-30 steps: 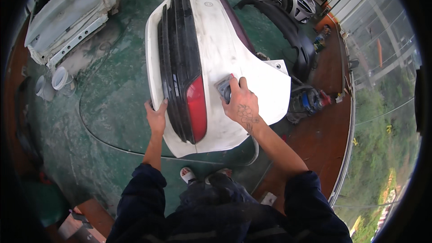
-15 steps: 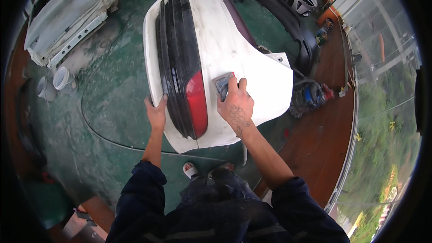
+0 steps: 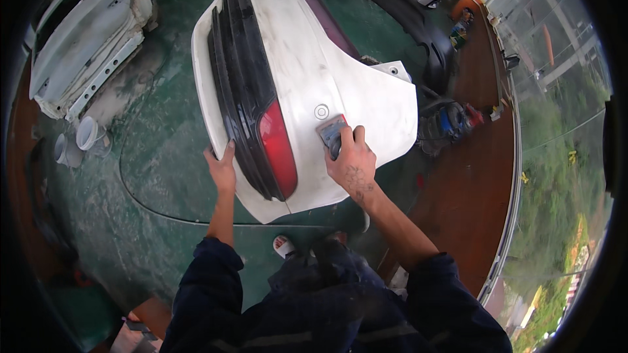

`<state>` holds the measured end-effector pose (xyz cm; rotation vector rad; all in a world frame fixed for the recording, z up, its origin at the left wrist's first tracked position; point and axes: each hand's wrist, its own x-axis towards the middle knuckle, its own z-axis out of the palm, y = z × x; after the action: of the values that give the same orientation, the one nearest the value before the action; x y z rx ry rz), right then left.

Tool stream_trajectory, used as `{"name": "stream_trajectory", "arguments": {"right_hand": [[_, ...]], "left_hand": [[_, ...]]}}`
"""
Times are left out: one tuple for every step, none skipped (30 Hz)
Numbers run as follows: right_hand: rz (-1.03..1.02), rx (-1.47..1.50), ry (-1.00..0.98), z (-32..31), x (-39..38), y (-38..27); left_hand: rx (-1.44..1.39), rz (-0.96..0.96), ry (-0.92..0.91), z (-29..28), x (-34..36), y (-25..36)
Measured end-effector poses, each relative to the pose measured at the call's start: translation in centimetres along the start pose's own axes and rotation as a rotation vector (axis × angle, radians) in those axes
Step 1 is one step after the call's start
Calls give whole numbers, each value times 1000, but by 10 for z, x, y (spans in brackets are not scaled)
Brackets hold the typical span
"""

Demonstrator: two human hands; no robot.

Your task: The person sands a white car bumper with a handheld power sander, moving across the surface in overlapping passes. The bumper is held steady with the left hand while the right hand operates the sander.

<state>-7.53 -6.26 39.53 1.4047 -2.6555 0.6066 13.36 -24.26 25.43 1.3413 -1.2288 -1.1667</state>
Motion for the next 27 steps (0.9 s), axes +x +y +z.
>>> {"name": "stream_trajectory", "arguments": {"right_hand": [[-14, 0, 11, -12, 19, -9], [-27, -1, 18, -18, 35, -14], [-11, 3, 47, -23, 49, -19], [-20, 23, 68, -26, 59, -17], [-26, 49, 83, -25, 62, -14], [-18, 59, 82, -22, 57, -13], [-9, 70, 81, -20, 50, -13], [3, 76, 86, -19, 42, -13], [-12, 85, 93, -5, 24, -9], [-54, 85, 116, 9, 2, -7], [-93, 88, 142, 26, -22, -4], [-135, 99, 179, 42, -49, 4], [-171, 119, 218, 62, -75, 9], [-164, 136, 251, 81, -98, 15], [-159, 156, 279, 102, -121, 25], [-154, 179, 303, 118, -139, 33], [-174, 175, 283, 130, -152, 41], [-193, 165, 267, 138, -164, 51], [-210, 155, 252, 146, -174, 59], [-203, 172, 274, 152, -179, 62], [-170, 198, 304, 154, -179, 63], [-140, 228, 347, 157, -177, 58], [-125, 256, 384, 155, -171, 51], [-114, 276, 380, 146, -161, 37], [-105, 300, 377, 132, -148, 18], [-46, 306, 382, 118, -135, 8], [13, 321, 390, 108, -125, -3]], "left_hand": [[19, -2, -5, 0, 0, -2], [43, 4, -3, -3, 2, -4], [63, 12, -7, -4, 5, -4], [55, 14, -17, -3, 7, -4], [57, 14, -25, -5, 8, -6], [59, 14, -34, -7, 9, -9], [9, 17, -39, -8, 9, -11], [-45, 22, -50, -6, 11, -12], [-93, 27, -61, -5, 13, -16], [-127, 15, -66, -6, 17, -24], [-158, 6, -73, -10, 20, -30], [-198, -9, -88, -4, 13, -19], [-150, -84, -109, -4, 5, 0], [-167, -81, -131, -7, 9, -4], [-180, -82, -148, -10, 13, -11], [-145, -112, -117, -14, 16, -14], [-144, -100, -118, -17, 18, -18], [-155, -78, -158, -16, 16, -12], [-166, -58, -201, -13, 14, -7], [-177, -78, -197, -18, 17, -10], [-158, -75, -198, -23, 22, -15], [-138, -73, -200, -28, 28, -18], [-125, -73, -189, -34, 31, -20], [-127, -94, -160, -34, 22, -9], [-156, -60, -208, -49, 33, -20], [-185, -112, -253, -40, 32, -18], [-208, -158, -295, -34, 30, -12]]}}
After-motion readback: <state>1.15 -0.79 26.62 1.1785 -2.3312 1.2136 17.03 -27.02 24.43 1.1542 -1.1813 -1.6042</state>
